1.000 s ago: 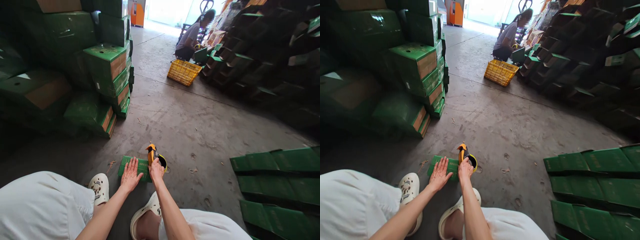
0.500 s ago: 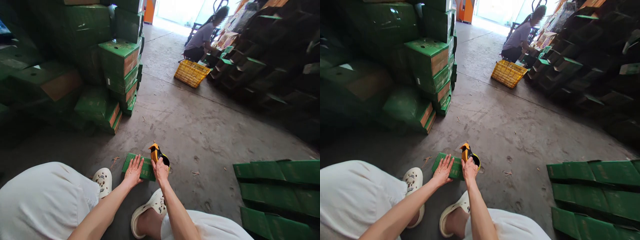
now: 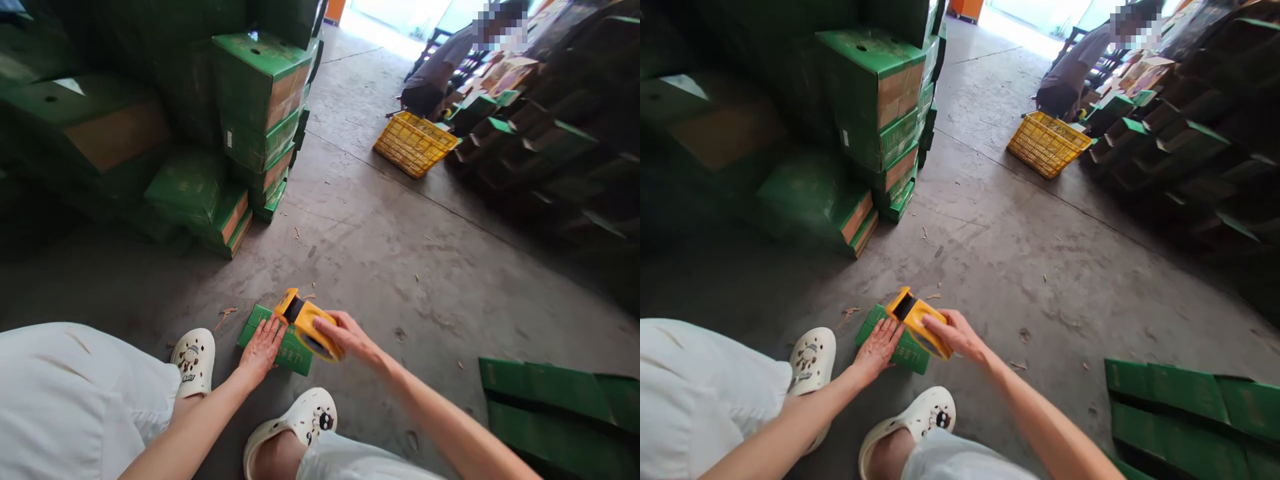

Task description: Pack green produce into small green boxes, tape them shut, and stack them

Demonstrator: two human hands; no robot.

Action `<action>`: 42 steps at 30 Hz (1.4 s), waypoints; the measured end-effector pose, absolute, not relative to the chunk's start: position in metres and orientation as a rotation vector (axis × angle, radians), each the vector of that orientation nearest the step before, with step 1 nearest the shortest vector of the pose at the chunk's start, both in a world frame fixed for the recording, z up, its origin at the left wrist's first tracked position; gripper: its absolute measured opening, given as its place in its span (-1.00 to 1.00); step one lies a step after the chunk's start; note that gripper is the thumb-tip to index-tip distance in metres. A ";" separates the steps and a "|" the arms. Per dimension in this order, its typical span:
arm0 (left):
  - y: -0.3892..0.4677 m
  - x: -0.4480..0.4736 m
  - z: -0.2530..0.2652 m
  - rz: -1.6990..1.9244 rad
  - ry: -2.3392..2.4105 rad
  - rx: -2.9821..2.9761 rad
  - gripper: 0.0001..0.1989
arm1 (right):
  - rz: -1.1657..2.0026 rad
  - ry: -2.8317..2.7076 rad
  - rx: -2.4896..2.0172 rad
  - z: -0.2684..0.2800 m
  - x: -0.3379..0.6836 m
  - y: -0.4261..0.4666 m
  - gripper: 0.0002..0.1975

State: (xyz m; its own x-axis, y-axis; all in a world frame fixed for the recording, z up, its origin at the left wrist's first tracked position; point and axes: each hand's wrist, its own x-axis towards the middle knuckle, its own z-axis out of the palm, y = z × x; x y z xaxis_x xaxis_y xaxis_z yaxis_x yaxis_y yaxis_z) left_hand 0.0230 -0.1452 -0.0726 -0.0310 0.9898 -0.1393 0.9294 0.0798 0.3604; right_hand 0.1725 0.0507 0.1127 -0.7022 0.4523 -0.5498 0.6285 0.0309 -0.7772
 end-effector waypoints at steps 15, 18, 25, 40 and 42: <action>-0.169 0.004 -0.034 0.896 1.813 1.066 -0.44 | -1.890 2.138 0.953 0.049 0.165 0.011 -0.44; -0.167 0.001 -0.018 1.302 1.457 0.412 -0.54 | -1.878 2.128 0.949 0.049 0.165 0.010 -0.45; -0.152 -0.023 -0.006 1.441 1.037 -0.186 -0.60 | -1.796 2.152 0.960 0.052 0.162 0.012 -0.48; -0.148 -0.040 -0.022 1.466 1.595 0.031 -0.52 | -1.698 2.119 0.887 0.063 0.144 0.013 -0.46; -0.149 -0.054 -0.026 1.517 1.689 0.065 -0.55 | -1.648 2.132 0.909 0.065 0.145 0.014 -0.46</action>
State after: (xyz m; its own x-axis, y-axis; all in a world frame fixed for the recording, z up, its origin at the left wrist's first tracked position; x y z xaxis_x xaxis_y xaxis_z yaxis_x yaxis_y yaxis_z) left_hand -0.0539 -0.1487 -0.0256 -0.6434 0.5454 -0.5373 -0.4756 0.2652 0.8387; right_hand 0.1448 0.0138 0.0651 -0.7560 0.2989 -0.5823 0.6389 0.1433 -0.7559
